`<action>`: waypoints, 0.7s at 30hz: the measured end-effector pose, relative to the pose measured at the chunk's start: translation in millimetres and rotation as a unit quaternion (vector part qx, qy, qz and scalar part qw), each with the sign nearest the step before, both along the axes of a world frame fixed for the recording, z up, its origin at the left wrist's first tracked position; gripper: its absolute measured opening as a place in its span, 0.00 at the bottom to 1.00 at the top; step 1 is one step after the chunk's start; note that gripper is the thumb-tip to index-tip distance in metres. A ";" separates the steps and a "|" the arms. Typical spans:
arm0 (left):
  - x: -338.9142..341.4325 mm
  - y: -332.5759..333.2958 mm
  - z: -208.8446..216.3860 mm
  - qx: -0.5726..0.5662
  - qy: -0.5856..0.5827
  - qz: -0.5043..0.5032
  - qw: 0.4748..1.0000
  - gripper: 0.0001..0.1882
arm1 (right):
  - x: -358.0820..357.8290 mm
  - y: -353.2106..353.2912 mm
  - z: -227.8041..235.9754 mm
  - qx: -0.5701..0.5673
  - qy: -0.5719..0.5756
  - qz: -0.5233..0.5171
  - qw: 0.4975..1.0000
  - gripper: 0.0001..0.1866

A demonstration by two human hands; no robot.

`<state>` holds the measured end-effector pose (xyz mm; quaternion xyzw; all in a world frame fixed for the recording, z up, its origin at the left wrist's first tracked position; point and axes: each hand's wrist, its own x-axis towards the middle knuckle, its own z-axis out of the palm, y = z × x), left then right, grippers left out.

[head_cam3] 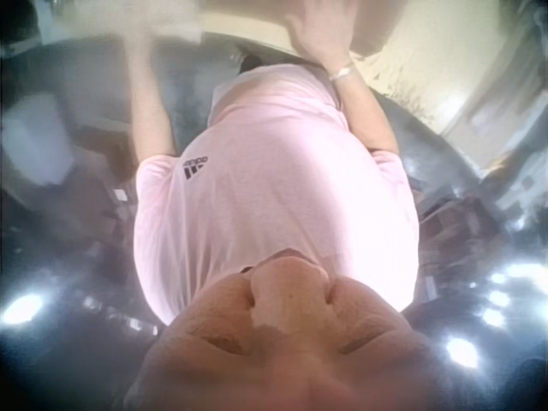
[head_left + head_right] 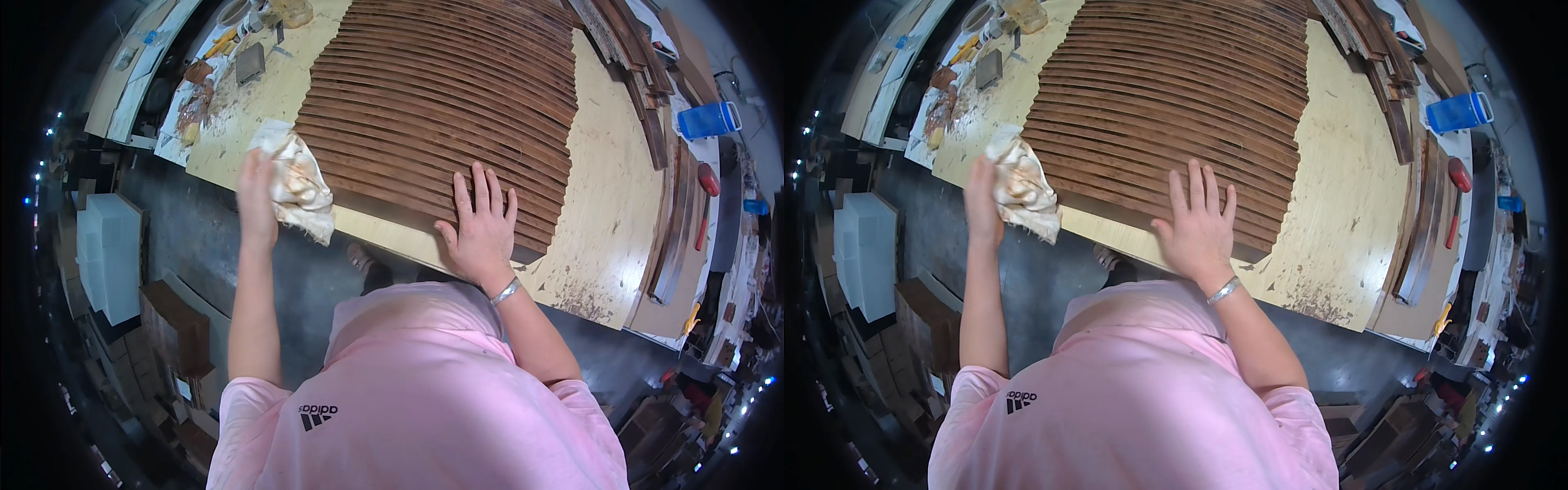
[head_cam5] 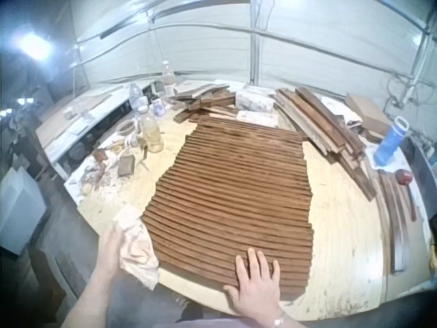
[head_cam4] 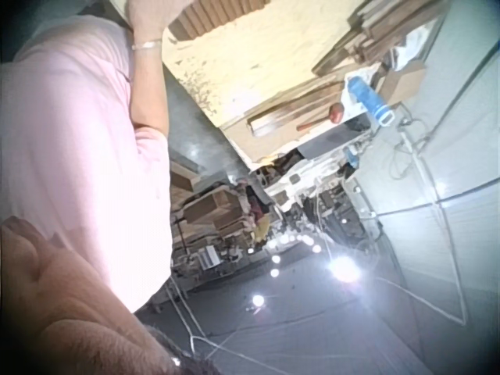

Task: The person wipes a wooden board with a cloth, aligns it with other slats on a table, and then uses a yellow block to rub the surface of the assembled wood panel.

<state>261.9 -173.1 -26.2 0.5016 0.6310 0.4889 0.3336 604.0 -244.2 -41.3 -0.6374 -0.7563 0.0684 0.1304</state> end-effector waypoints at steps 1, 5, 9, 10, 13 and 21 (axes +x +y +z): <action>6.2 1.9 -11.6 0.032 0.210 -0.037 0.977 0.22 | 1.2 -0.2 -1.5 0.000 -0.006 -0.002 1.000 0.43; 10.4 4.3 -33.6 0.114 0.342 -0.073 0.930 0.23 | 3.0 -0.2 0.7 -0.008 -0.004 -0.001 1.000 0.43; -26.7 23.5 -38.3 0.026 0.161 0.091 0.982 0.12 | 31.4 7.0 10.4 0.044 0.134 -0.027 0.990 0.40; -38.2 27.4 -44.6 0.067 0.146 0.126 0.979 0.11 | 45.9 15.3 9.1 0.116 0.137 -0.042 0.983 0.37; -26.6 33.8 -34.9 0.061 0.001 0.089 0.994 0.11 | 85.5 41.2 12.3 0.152 0.121 -0.134 0.972 0.33; -26.3 47.7 -47.4 0.069 0.041 0.118 0.990 0.10 | 130.4 98.3 -16.1 0.133 0.090 -0.160 0.974 0.35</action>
